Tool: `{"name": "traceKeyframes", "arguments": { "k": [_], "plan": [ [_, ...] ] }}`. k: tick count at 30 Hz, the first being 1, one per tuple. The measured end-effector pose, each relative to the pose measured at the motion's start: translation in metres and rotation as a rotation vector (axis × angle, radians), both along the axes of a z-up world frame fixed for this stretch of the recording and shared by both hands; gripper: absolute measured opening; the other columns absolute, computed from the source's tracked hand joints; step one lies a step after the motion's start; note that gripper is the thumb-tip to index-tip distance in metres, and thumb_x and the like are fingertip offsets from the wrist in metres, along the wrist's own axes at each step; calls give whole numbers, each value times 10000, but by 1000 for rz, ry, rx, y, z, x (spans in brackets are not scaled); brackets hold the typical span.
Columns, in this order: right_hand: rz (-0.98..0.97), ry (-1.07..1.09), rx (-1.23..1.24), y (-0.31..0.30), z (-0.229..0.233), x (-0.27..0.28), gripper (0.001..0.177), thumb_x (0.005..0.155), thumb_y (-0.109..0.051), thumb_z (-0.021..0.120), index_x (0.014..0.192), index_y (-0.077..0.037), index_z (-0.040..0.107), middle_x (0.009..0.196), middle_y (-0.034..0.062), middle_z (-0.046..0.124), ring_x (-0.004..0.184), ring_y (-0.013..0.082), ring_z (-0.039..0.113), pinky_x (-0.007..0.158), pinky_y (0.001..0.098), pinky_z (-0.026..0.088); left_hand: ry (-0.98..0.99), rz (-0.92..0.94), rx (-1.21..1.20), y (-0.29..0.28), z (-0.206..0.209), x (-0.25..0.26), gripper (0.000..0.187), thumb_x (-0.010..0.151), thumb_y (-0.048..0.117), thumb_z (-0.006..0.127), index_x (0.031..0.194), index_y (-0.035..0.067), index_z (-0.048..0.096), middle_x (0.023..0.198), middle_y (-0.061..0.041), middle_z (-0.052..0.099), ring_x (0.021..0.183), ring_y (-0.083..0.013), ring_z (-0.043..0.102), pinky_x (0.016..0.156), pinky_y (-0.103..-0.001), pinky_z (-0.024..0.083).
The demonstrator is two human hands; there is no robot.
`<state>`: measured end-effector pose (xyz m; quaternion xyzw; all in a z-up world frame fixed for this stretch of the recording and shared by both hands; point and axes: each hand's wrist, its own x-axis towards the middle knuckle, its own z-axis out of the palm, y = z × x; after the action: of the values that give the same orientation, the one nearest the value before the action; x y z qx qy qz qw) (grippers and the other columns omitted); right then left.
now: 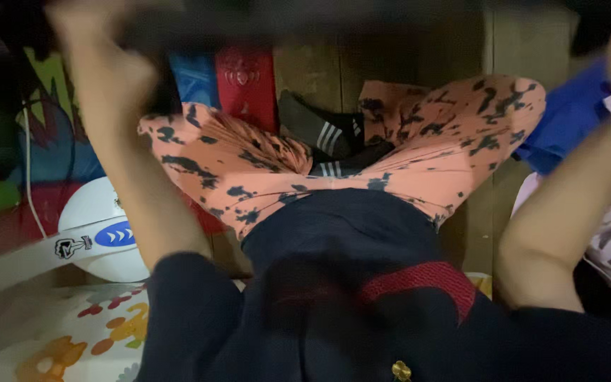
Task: The person sits on the floor and folds a black shirt and a pink shirt by hand. They smooth the fabric, fold the sleeves and sides, and place the folded black shirt into an open suitcase before continuing to fold the pink shirt.
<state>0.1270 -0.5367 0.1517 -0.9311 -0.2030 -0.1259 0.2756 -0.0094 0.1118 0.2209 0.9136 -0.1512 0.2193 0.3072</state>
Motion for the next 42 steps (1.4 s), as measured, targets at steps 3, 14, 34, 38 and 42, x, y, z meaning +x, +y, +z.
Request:
{"name": "traceKeyframes", "arguments": {
  "k": [3, 14, 34, 38, 42],
  "plan": [
    [61, 295, -55, -7, -19, -33, 426, 818, -117, 643, 1228, -99, 756, 1131, 195, 744, 1048, 345, 712, 963, 445, 541, 765, 108, 121, -33, -33, -38, 341, 773, 246, 836, 1093, 131, 813, 971, -121, 776, 883, -280, 721, 797, -398, 521],
    [59, 324, -210, 40, -82, -20, 453, 1019, -433, 762, 1267, -54, 745, 1311, 229, 692, 1228, 415, 634, 1043, 493, 484, 807, 4, -3, -79, -160, 29, 691, 809, 558, 812, 1287, 73, 691, 1265, -169, 742, 1209, -309, 714, 1034, -415, 556],
    [24, 805, -410, 146, -190, 2, 430, 992, -476, 691, 1237, -129, 756, 1317, 172, 712, 1277, 355, 647, 1129, 462, 497, 208, 1005, 226, 17, -291, 50, 841, 795, 99, 771, 1512, 0, 343, 1436, -241, 467, 1357, -457, 427, 1027, -558, 416],
    [39, 602, -343, 161, -198, 26, 414, 958, -426, 715, 1250, -132, 728, 1382, 167, 608, 1341, 362, 522, 1109, 482, 424, 37, 707, 251, 24, -302, 91, 751, 828, 137, 813, 1453, 9, 418, 1437, -256, 484, 1356, -460, 426, 1043, -562, 407],
    [-40, 553, -294, 173, -217, 65, 431, 983, -397, 689, 1315, -123, 685, 1461, 160, 534, 1406, 353, 456, 1119, 505, 396, 156, 512, 150, 51, -348, 159, 638, 886, 116, 801, 1440, 43, 493, 1431, -211, 526, 1359, -430, 461, 1081, -519, 426]
  ]
}}
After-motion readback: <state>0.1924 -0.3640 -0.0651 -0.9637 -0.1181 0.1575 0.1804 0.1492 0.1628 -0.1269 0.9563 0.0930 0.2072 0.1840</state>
